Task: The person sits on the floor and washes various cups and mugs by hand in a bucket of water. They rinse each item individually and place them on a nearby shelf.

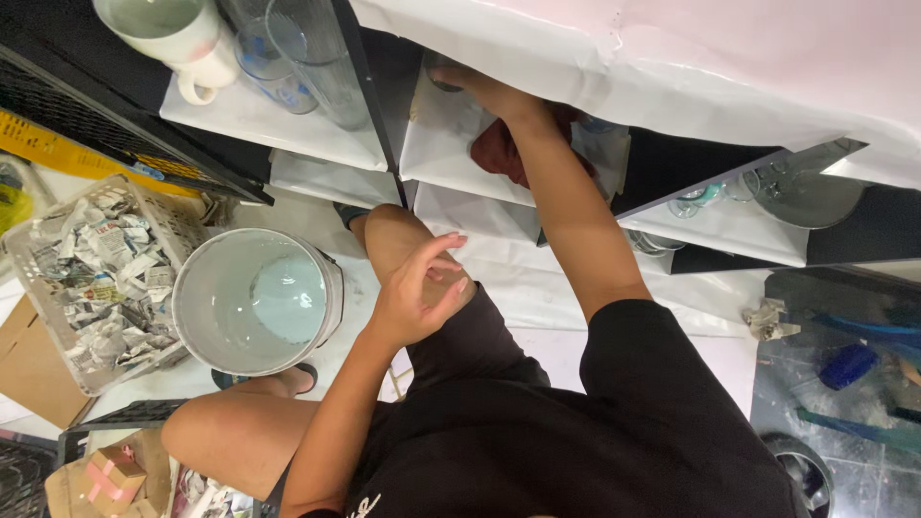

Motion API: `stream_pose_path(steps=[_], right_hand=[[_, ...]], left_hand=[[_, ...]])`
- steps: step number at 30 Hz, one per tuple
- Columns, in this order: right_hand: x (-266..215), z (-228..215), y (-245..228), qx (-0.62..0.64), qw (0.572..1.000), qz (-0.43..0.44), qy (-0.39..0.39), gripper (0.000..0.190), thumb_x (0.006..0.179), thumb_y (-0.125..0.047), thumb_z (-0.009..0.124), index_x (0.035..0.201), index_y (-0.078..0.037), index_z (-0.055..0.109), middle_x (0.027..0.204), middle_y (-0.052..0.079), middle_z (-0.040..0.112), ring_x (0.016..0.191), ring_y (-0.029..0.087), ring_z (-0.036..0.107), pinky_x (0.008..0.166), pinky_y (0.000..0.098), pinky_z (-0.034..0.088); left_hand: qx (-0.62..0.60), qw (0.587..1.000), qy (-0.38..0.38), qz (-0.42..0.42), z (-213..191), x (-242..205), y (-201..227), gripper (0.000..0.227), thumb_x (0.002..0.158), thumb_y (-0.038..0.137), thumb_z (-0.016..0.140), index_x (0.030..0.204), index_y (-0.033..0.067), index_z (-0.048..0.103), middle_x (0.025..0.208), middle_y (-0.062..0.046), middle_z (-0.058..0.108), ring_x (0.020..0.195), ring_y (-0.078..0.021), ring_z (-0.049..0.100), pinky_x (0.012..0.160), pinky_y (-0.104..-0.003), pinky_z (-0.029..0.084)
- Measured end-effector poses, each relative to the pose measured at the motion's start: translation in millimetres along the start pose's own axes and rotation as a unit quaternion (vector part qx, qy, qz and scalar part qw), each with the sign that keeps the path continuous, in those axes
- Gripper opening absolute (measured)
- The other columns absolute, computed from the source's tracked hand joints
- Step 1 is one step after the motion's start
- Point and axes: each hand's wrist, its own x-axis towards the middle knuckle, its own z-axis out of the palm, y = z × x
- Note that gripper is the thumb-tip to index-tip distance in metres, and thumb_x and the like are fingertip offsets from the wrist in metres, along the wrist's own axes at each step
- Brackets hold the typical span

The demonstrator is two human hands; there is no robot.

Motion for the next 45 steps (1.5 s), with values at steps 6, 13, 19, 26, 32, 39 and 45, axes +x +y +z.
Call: stream_pose_path(steps=[6,13,19,26,32,39,45], right_hand=[[-70,-48,-39,-0.189,0.98,-0.045,0.046,0.039,0.096,-0.04,0.072,0.114,-0.006,0.073,0.102,0.014,0.075,0.093,0.034,0.07,0.085,0.0441,0.053],[-109,-65,-20,-0.289,0.947,-0.111,0.08,0.034,0.11,-0.032,0.059,0.123,-0.003,0.07,0.108,0.018,0.073,0.097,0.04,0.068,0.086,0.0471,0.053],[-97,-67,-2,-0.276,0.956,-0.069,0.065,0.036,0.112,-0.035,0.055,0.121,-0.003,0.07,0.107,0.018,0.073,0.096,0.038,0.069,0.085,0.0474,0.053],[-105,-71,8,-0.342,0.939,-0.015,0.026,0.038,0.109,-0.039,0.055,0.124,-0.006,0.068,0.109,0.018,0.072,0.099,0.039,0.066,0.088,0.05,0.051],[-85,-48,69,-0.248,0.964,-0.001,0.095,0.034,0.106,-0.029,0.051,0.128,-0.007,0.064,0.123,0.019,0.069,0.115,0.037,0.064,0.1,0.0465,0.049],[-91,-49,62,-0.155,0.981,0.002,0.118,0.03,0.104,-0.025,0.052,0.126,-0.008,0.065,0.117,0.017,0.071,0.109,0.037,0.066,0.093,0.046,0.051],[-122,-63,1,-0.196,0.976,-0.03,0.088,0.026,0.103,-0.021,0.057,0.123,-0.009,0.066,0.109,0.015,0.073,0.1,0.037,0.069,0.086,0.0459,0.055]], left_hand=[[-0.007,1.0,-0.013,-0.009,6,11,-3,0.056,0.09,0.006,0.075,0.141,0.0057,0.052,0.136,-0.012,0.067,0.1,-0.0196,0.076,0.083,-0.03,0.057],[-0.002,0.997,-0.075,0.02,26,34,9,0.055,0.089,0.006,0.075,0.14,0.0078,0.054,0.136,-0.012,0.065,0.099,-0.0197,0.076,0.078,-0.028,0.059],[-0.023,0.996,-0.078,0.038,24,50,21,0.055,0.091,0.004,0.072,0.142,0.0073,0.052,0.139,-0.013,0.063,0.106,-0.0209,0.074,0.083,-0.03,0.058],[-0.085,0.991,-0.08,0.072,16,77,39,0.048,0.096,0.001,0.067,0.142,0.0081,0.055,0.142,-0.01,0.063,0.111,-0.0187,0.073,0.09,-0.03,0.057],[-0.111,0.983,-0.121,0.079,35,88,50,0.045,0.095,0.001,0.068,0.139,0.0075,0.057,0.143,-0.01,0.062,0.108,-0.0179,0.073,0.087,-0.03,0.056],[-0.122,0.979,-0.143,0.074,50,84,49,0.047,0.094,-0.001,0.066,0.14,0.0041,0.056,0.144,-0.013,0.06,0.109,-0.0196,0.074,0.09,-0.03,0.056],[-0.119,0.979,-0.139,0.085,60,77,50,0.045,0.096,-0.004,0.067,0.138,0.0026,0.054,0.144,-0.016,0.059,0.112,-0.0221,0.073,0.09,-0.031,0.058]])
